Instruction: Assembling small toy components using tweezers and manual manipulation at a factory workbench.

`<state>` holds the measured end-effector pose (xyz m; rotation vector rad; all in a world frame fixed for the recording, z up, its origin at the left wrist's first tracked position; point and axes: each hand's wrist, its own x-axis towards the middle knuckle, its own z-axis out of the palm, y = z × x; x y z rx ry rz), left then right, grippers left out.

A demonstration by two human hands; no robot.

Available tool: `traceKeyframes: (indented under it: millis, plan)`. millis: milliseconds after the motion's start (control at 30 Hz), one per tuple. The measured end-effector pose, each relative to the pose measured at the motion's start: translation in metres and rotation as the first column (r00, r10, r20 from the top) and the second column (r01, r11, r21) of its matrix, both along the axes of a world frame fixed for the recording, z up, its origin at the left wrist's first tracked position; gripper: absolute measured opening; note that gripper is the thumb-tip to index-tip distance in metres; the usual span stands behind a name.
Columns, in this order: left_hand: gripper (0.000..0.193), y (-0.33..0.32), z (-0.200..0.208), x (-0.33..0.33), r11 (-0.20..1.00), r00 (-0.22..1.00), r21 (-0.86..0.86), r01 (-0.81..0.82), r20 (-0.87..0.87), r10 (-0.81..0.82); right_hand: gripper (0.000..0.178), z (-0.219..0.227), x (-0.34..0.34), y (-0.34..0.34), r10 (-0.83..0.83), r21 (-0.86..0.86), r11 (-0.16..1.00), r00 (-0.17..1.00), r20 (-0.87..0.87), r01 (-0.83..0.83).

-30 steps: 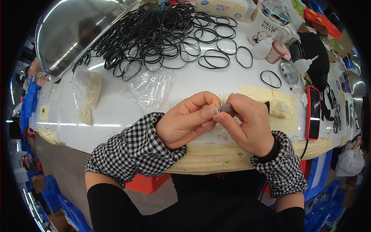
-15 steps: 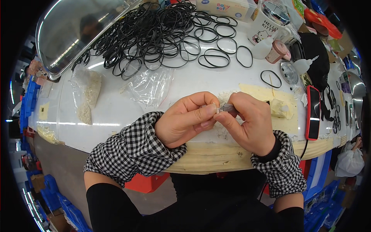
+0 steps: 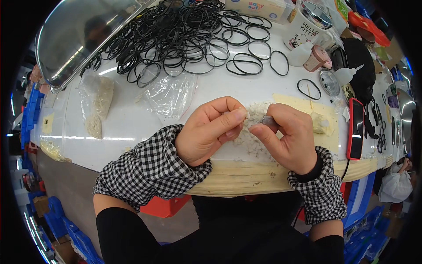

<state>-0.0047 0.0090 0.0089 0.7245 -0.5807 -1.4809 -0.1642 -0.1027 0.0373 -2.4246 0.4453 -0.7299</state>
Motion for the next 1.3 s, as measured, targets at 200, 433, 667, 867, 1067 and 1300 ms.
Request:
traceKeyframes:
  millis: [200, 433, 667, 867, 1067, 1300]
  plan:
    - [0.011, 0.0, -0.002, -0.002, 0.995, 0.994, 0.034, -0.095, 0.052, 0.094, 0.04, 0.001, 0.0, -0.001, -0.055, 0.017, 0.998, 0.998, -0.02, 0.055]
    - [0.014, 0.0, 0.003, -0.003, 0.992, 0.977, 0.075, -0.102, 0.194, 0.086, 0.016, 0.007, 0.005, 0.007, -0.071, 0.261, 0.964, 0.997, 0.043, 0.057]
    - [0.015, 0.0, -0.001, -0.001, 0.994, 1.0, 0.113, -0.009, 0.013, 0.008, 0.014, 0.001, 0.005, 0.008, -0.057, 0.236, 0.971, 0.994, 0.09, 0.035]
    - [0.015, -0.006, -0.008, 0.003, 0.991, 0.971, 0.133, 0.03, -0.239, 0.003, 0.02, -0.009, 0.007, 0.006, 0.046, 0.037, 0.998, 0.977, 0.208, -0.055]
    - [0.017, -0.003, -0.005, 0.004, 0.985, 0.998, 0.163, 0.065, 0.007, -0.067, 0.026, 0.004, 0.003, 0.001, -0.034, 0.167, 0.986, 0.994, 0.1, 0.017]
    - [0.018, -0.003, -0.003, 0.001, 0.987, 0.982, 0.155, 0.027, 0.179, -0.055, 0.026, -0.004, 0.005, -0.001, 0.048, 0.256, 0.965, 0.997, 0.063, -0.063]
